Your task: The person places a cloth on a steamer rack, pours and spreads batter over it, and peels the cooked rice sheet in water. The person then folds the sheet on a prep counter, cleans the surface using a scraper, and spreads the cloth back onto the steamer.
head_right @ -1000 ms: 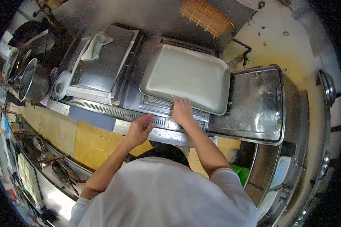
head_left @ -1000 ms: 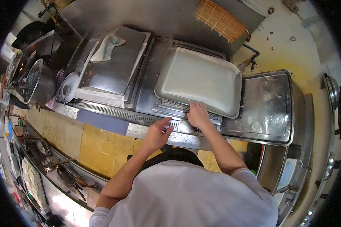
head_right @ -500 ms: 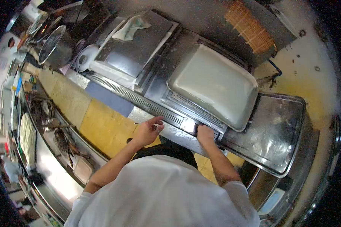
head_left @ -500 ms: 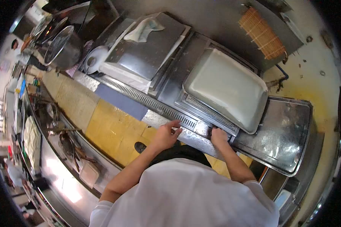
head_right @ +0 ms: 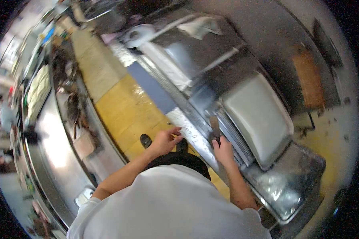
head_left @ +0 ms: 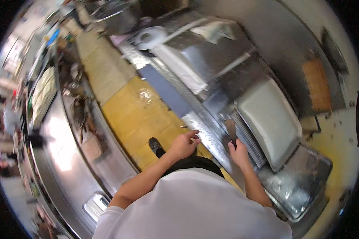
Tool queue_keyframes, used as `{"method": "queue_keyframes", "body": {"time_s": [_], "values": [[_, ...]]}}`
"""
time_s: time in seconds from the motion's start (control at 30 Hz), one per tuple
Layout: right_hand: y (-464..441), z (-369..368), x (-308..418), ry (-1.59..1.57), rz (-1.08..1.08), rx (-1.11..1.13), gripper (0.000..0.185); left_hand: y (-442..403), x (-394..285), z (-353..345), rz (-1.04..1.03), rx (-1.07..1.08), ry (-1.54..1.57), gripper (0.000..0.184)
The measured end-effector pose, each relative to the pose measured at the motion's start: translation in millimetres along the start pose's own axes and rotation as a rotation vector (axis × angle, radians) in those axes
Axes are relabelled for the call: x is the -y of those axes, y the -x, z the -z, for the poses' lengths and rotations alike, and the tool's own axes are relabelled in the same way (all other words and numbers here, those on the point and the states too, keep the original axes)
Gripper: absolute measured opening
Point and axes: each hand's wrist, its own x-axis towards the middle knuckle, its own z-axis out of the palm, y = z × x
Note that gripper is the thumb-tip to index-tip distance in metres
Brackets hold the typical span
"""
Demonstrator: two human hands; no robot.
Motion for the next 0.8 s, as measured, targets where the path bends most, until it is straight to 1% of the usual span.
{"method": "queue_keyframes", "body": {"time_s": [0.07, 0.1, 0.13, 0.2, 0.23, 0.37, 0.47, 0.63, 0.73, 0.77, 0.8], "values": [[-16, -10, 55, -0.041, 0.057, 0.03, 0.032, 13, 13, 18, 0.038, -0.083, 0.07, 0.045], [-28, -21, 76, -0.054, 0.138, 0.078, 0.034, 21, 22, 28, 0.056, -0.132, 0.085, 0.046], [-37, -29, 106, -0.102, 0.154, 0.165, 0.037, 32, 30, 39, 0.083, -0.194, 0.099, 0.046], [-54, -57, 155, -0.123, 0.33, 0.221, 0.042, 54, 47, 63, 0.126, -0.315, 0.127, 0.046], [-61, -68, 184, -0.141, 0.38, 0.329, 0.046, 68, 52, 76, 0.17, -0.383, 0.151, 0.046], [-71, -131, 271, -0.029, 0.729, 0.42, 0.045, 123, 90, 123, 0.334, -0.602, 0.265, 0.044], [-52, -165, 343, 0.03, 0.801, 0.599, 0.044, 160, 142, 143, 0.337, -0.813, 0.368, 0.041], [-15, -253, 428, 0.057, 0.963, 0.768, 0.048, 226, 197, 188, 0.433, -1.062, 0.469, 0.038], [15, -294, 484, 0.206, 1.053, 0.821, 0.046, 262, 221, 209, 0.47, -1.17, 0.446, 0.037], [24, -308, 502, 0.231, 1.107, 0.815, 0.046, 270, 240, 211, 0.47, -1.203, 0.495, 0.038], [31, -321, 520, 0.255, 1.161, 0.81, 0.045, 280, 245, 219, 0.477, -1.226, 0.493, 0.037]]}}
